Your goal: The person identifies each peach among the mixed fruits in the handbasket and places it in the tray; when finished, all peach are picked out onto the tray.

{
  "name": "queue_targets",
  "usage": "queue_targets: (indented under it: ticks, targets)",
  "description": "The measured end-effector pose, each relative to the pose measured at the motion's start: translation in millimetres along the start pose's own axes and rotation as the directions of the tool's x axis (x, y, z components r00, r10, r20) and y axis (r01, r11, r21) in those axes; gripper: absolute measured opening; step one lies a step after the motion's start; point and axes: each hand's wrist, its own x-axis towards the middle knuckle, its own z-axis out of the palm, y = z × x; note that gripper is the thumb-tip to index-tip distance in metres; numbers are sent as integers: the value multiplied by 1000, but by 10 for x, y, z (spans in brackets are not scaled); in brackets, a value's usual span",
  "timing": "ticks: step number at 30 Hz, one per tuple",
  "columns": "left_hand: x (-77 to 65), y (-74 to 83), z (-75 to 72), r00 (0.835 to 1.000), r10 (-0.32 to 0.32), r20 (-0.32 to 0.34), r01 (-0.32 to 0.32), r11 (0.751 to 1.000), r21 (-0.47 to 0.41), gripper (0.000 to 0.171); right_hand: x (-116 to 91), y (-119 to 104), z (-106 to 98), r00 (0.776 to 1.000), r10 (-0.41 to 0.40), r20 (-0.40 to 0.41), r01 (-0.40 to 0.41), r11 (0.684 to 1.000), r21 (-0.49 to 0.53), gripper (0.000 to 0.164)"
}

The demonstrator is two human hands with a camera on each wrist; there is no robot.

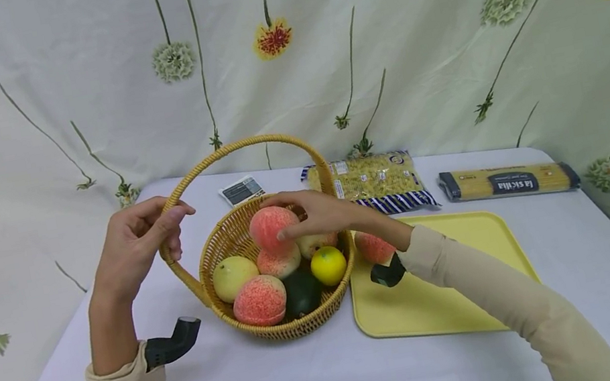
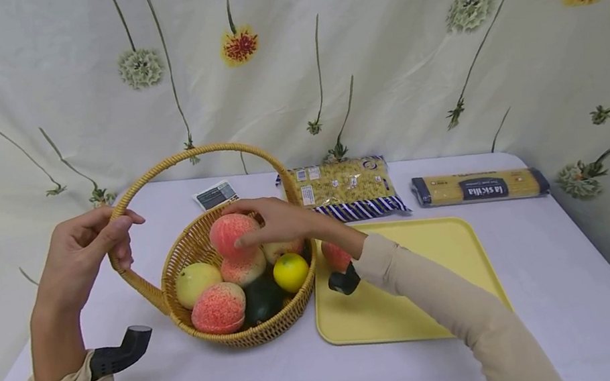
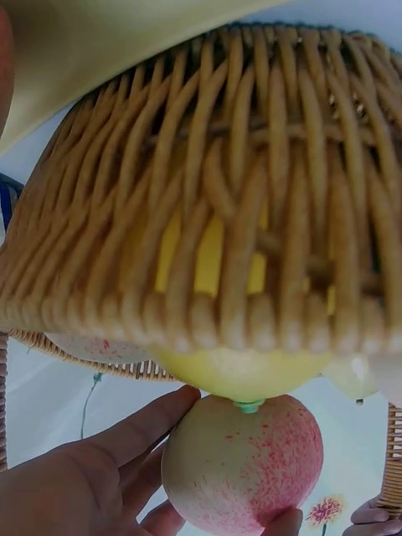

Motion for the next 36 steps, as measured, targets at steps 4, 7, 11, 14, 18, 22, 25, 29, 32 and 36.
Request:
queue_targets:
  ticks: [4, 7, 11, 14, 18, 22, 25, 29, 32, 36]
  targets:
    - [-2, -8, 1, 1000, 4, 0, -4, 1000, -6, 11, -22, 109, 24, 1000, -22, -1, 22, 999, 23, 55]
    - [2, -17, 1, 1000, 10, 1, -10, 1000, -5, 11, -60, 140, 31, 999, -33, -3, 33, 999, 30, 55]
    - [11, -29, 7, 1000, 9, 2, -9, 1000, -7, 11, -126, 173, 37, 999, -37, -7, 38, 997, 63, 56]
    - [13, -33, 9, 1000, 5, 1, -5, 1000, -14, 11, -186, 156, 35, 999, -43, -16, 44, 994, 101, 55]
    - [7, -33, 7, 1000, 6, -5, -6, 1000, -19, 10, -304, 4, 10, 999, -33, -29, 36, 990, 139, 53]
    - [-1, -39, 5, 1000, 7, -9, -7, 1000, -23, 10, -393, -68, -11, 999, -19, -34, 24, 986, 164, 52]
    - [-6, -47, 4, 1000, 11, -8, -11, 1000, -24, 10, -429, -50, -13, 999, -10, -41, 17, 986, 166, 53]
    - [-9, -55, 1, 1000, 16, -4, -17, 999, -32, 11, -474, -49, -15, 998, 3, -56, 7, 985, 175, 53]
    - [-7, -55, -1, 1000, 18, -6, -19, 999, -31, 11, -501, -59, -18, 998, 12, -66, 0, 983, 183, 52]
    - [8, -50, 6, 1000, 18, -6, -18, 999, -27, 11, -535, -76, -31, 997, 13, -80, 1, 985, 172, 51]
